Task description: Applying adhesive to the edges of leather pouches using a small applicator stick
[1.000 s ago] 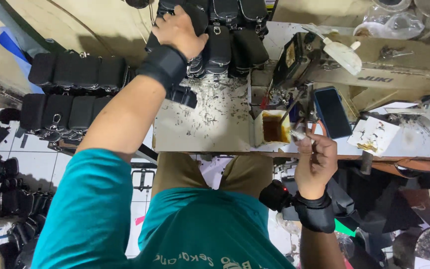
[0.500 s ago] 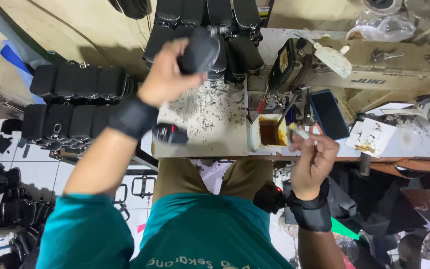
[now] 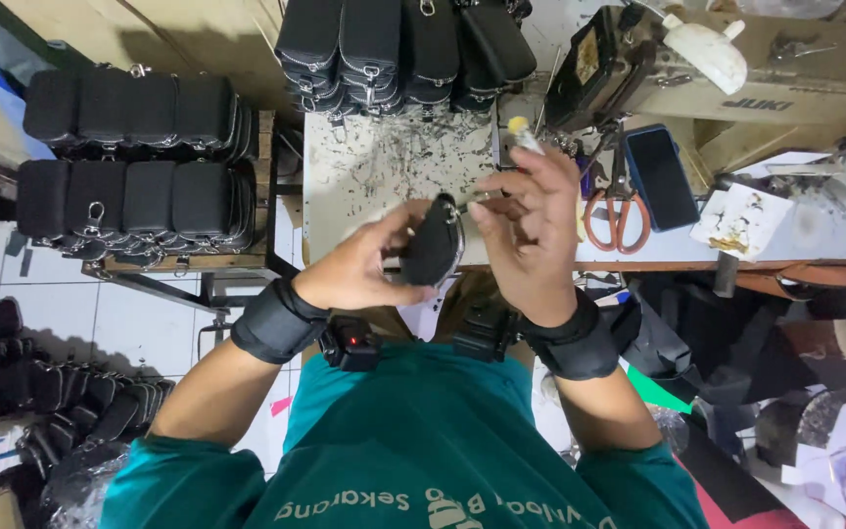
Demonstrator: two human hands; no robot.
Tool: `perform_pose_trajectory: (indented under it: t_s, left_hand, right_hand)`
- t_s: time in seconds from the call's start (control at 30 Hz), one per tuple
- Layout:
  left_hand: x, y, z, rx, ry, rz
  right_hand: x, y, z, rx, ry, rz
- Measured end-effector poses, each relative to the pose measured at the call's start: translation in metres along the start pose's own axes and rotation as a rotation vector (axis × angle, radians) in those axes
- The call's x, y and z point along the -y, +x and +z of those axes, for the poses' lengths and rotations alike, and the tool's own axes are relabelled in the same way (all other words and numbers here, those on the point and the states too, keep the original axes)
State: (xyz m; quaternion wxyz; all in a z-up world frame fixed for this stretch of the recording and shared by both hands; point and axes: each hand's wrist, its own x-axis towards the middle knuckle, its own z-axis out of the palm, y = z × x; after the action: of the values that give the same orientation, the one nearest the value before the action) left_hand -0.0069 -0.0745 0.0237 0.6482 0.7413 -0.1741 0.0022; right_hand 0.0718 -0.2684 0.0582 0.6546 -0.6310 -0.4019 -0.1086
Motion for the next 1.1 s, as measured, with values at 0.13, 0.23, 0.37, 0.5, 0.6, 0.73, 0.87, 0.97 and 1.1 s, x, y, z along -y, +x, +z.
perform_pose_trajectory:
  t_s: [0.13, 0.23, 0.37, 0.5, 0.6, 0.73, 0.87, 0.97, 1.1]
  left_hand:
    - [0.011, -0.005, 0.004, 0.060, -0.008, -0.064]
    - [0.030, -0.006, 0.003, 0.030, -0.256, -0.142]
    - [0.021, 0.003, -0.008, -0.251, -0.741, -0.131]
    - [0.006, 0.009, -0.011, -0.505, -0.902, -0.113]
    - [0.013, 0.012, -0.010, -0.536, -0.934, -0.090]
    - [0.021, 0.008, -0.003, -0.523, -0.923, -0.078]
    - [0.033, 0.005, 0.004, -0.564, -0.913, 0.003]
    - [0.047, 0.003, 0.008, -0.586, -0.931, 0.047]
    - [0.060, -0.003, 0.015, -0.618, -1.008, 0.099]
  right_hand:
    - [0.003, 0.007, 0.012, 0.060, 0.006, 0.039]
    - [-0.006, 0.012, 0.017, 0.116, 0.049, 0.056]
    - [-0.013, 0.006, 0.015, 0.050, -0.055, 0.016]
    - [-0.011, -0.016, 0.031, 0.000, -0.024, 0.024]
    - [-0.018, -0.034, 0.031, 0.051, 0.021, 0.050]
    - [-0.019, -0.037, 0.040, 0.047, 0.026, 0.069]
    - [-0.016, -0.038, 0.046, 0.026, 0.066, 0.156]
    - [-0.028, -0.047, 0.048, -0.001, 0.161, 0.235]
    - [-0.029, -0.049, 0.054, -0.041, 0.274, 0.342]
